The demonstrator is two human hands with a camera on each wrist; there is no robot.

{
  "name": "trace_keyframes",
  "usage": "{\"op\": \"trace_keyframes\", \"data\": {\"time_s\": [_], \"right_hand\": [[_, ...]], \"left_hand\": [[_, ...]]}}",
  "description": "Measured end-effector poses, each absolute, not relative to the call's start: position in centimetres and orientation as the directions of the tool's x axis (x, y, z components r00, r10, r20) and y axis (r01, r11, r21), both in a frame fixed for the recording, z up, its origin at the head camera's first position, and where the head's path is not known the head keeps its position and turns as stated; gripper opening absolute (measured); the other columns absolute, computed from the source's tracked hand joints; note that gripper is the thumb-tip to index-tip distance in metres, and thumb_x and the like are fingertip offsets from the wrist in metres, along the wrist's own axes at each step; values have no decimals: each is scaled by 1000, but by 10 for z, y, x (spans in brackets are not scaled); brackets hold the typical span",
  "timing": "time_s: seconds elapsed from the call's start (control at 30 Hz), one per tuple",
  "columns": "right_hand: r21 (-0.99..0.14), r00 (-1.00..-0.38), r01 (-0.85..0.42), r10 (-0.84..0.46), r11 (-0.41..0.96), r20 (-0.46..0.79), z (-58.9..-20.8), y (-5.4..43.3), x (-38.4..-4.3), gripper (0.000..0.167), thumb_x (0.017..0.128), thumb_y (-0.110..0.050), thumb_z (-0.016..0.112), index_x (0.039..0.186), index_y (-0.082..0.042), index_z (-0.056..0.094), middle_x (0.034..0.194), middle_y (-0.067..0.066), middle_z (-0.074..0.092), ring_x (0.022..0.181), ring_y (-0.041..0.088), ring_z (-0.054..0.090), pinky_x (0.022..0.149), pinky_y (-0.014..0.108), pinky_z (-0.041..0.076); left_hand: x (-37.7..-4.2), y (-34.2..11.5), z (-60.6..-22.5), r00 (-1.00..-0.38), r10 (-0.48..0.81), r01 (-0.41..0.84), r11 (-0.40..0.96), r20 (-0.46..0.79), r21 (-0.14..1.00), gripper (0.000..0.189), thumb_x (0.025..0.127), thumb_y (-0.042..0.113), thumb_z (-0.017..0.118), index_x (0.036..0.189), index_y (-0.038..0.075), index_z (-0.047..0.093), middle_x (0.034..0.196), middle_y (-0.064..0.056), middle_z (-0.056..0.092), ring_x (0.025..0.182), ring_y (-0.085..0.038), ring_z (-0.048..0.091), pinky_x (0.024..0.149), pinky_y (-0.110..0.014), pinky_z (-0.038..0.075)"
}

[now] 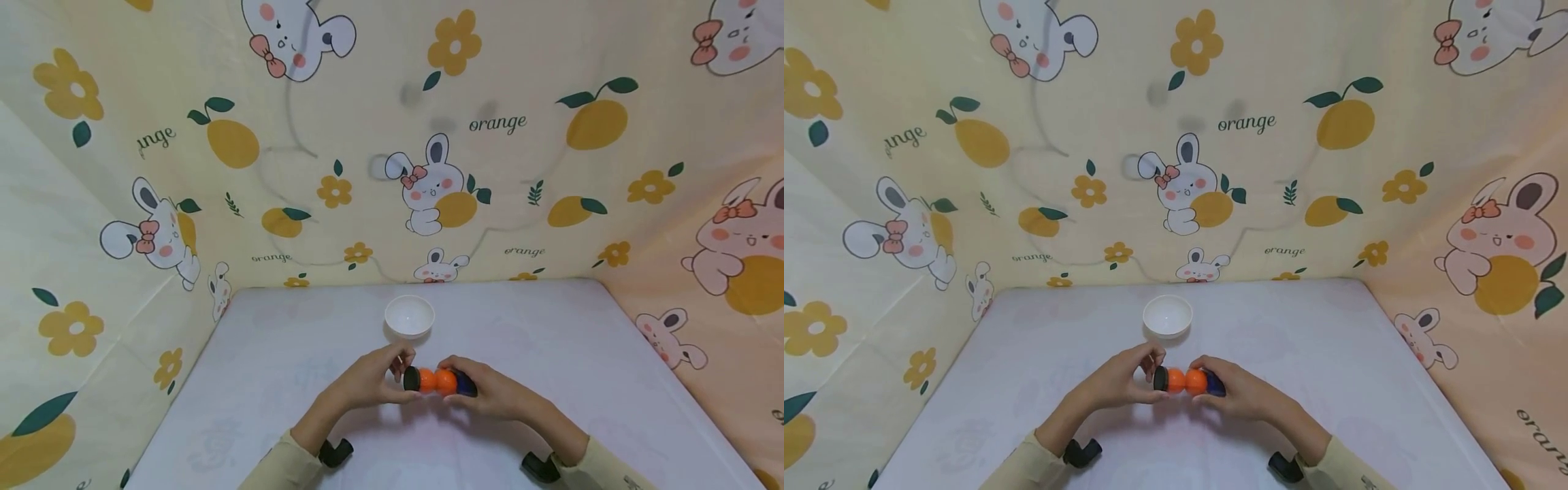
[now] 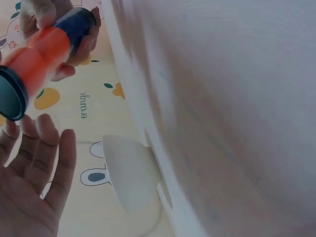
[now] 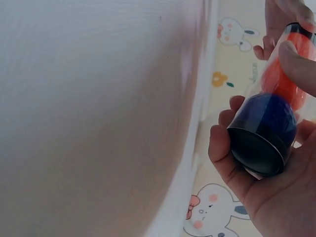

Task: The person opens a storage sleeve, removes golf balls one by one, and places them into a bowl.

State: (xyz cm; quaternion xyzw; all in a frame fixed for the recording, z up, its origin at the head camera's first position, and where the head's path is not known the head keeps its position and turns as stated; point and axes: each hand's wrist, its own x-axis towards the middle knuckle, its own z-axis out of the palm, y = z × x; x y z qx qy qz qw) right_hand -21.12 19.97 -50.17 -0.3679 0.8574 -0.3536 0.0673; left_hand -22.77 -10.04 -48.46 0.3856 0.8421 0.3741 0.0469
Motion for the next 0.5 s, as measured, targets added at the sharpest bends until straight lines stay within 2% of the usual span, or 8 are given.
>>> {"op": "trace_keyframes", "data": {"time_s": [0.13,0.27,0.4,0.5], "right_hand": [[-643,-706,-607,-689,468,164,-502,199,-211,44,101,-30,78,140,-21,59,132,-5,68,115,10,63,106,41,55],[-640,-700,-613,-693,463,170,-502,199,-212,45,102,-33,77,141,-21,59,133,-4,68,116,11,63,106,43,56],[-630,-722,-599,-674,494,158,-500,200,-211,46,103,-36,74,142,-16,60,136,0,68,119,15,64,108,50,55],[-624,-738,-586,-658,517,149,-498,202,-211,49,104,-39,73,143,-12,60,139,3,67,122,19,64,108,55,53]], "left_hand": [[-229,-100,-485,-686,695,615,397,214,682,53,85,22,95,110,23,49,99,7,56,89,-14,61,82,-40,59],[-230,-99,-485,-689,691,610,392,217,689,51,85,23,95,109,23,49,98,5,57,89,-16,61,80,-32,57],[-229,-99,-486,-709,666,610,417,230,674,51,88,28,92,116,21,50,104,4,60,93,-19,63,83,-30,57],[-228,-100,-485,-700,663,639,418,263,646,53,91,29,90,126,21,52,115,5,63,100,-18,65,89,-36,60]]}}
